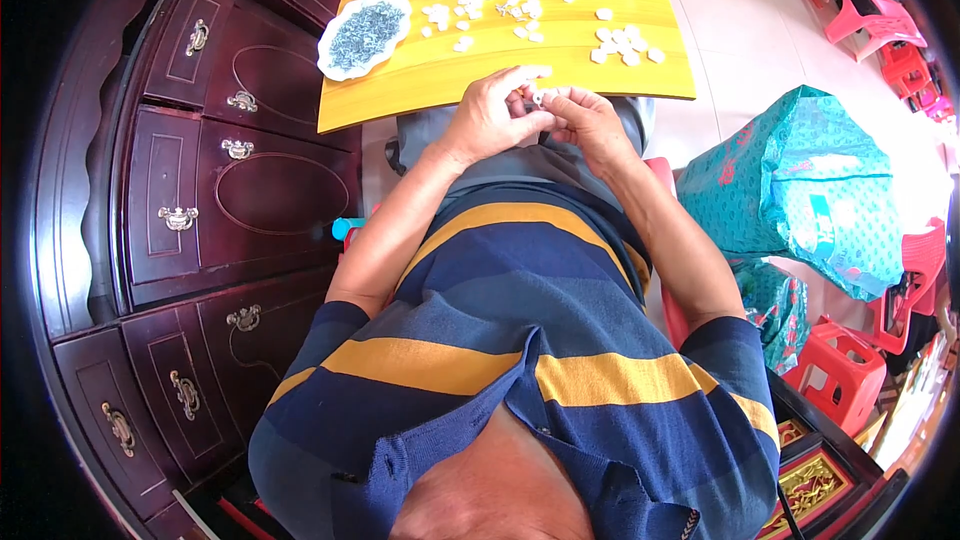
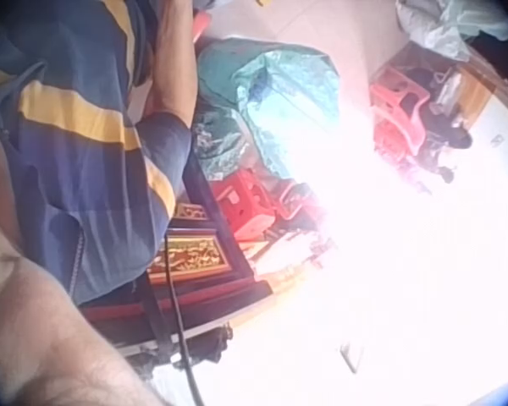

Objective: Assembling small white plastic components by hand at a table.

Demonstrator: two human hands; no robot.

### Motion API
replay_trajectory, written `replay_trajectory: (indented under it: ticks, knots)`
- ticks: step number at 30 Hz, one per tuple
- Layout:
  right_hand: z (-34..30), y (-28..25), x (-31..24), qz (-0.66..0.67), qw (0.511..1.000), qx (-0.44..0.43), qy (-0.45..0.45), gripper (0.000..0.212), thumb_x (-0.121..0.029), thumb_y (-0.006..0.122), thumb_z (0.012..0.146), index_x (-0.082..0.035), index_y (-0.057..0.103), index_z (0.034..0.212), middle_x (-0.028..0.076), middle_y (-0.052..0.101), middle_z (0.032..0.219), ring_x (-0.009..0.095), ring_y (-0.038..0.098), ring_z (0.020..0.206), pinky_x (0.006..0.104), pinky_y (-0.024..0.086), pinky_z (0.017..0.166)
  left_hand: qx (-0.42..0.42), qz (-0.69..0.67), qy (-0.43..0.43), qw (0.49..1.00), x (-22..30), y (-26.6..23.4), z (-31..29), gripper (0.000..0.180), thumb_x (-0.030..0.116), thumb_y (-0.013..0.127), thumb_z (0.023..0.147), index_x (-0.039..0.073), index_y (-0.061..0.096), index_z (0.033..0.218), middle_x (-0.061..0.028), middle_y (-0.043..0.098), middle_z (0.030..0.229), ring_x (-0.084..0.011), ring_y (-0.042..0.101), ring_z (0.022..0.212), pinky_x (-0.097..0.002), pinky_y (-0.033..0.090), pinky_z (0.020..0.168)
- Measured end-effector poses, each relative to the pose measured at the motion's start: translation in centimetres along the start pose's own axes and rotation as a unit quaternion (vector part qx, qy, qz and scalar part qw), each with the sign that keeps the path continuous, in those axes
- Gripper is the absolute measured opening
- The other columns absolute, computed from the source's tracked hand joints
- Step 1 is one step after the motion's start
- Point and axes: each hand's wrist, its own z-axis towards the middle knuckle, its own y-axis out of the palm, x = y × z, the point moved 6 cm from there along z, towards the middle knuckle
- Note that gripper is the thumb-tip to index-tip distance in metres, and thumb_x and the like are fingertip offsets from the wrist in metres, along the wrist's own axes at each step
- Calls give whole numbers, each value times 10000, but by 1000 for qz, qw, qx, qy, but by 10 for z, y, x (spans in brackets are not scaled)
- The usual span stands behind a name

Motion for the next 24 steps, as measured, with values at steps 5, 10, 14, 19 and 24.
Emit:
replay_trajectory:
  ticks: [5,10,14,19,24]
  knots:
    - [1,2,5,43,999,12,11,129,-221,684,939,-98,681,975,-19,677,858,55,594,714,200,485,659,84,188,93,974,17,0,0,453,179,802,765,42,654,1170,-75,669,895,-199,687,765,-318,551,677]
    - [1,0,6,84,996,-8,20,144,-224,662,950,-93,680,1005,-4,695,906,73,634,756,209,517,694,59,216,115,968,18,3,-1,252,173,759,786,82,717,1017,-91,697,952,-295,684,822,-364,558,709]
    - [2,-2,10,94,995,-17,34,168,-218,651,954,-84,685,1048,9,705,921,80,650,769,217,529,687,59,209,132,967,20,1,-3,229,178,758,791,74,721,991,-96,703,945,-290,687,824,-362,557,709]
    - [2,-1,10,89,995,-19,32,178,-212,652,951,-66,692,1044,19,711,896,79,651,745,211,530,681,52,212,141,966,21,1,-3,184,164,745,805,60,726,954,-98,709,908,-290,690,818,-357,558,708]
    - [2,-2,8,79,997,-4,5,163,-208,659,947,-64,705,1006,19,716,862,74,649,736,196,506,654,72,199,162,964,23,0,-2,142,169,722,817,80,724,927,-86,704,894,-283,684,796,-367,553,682]
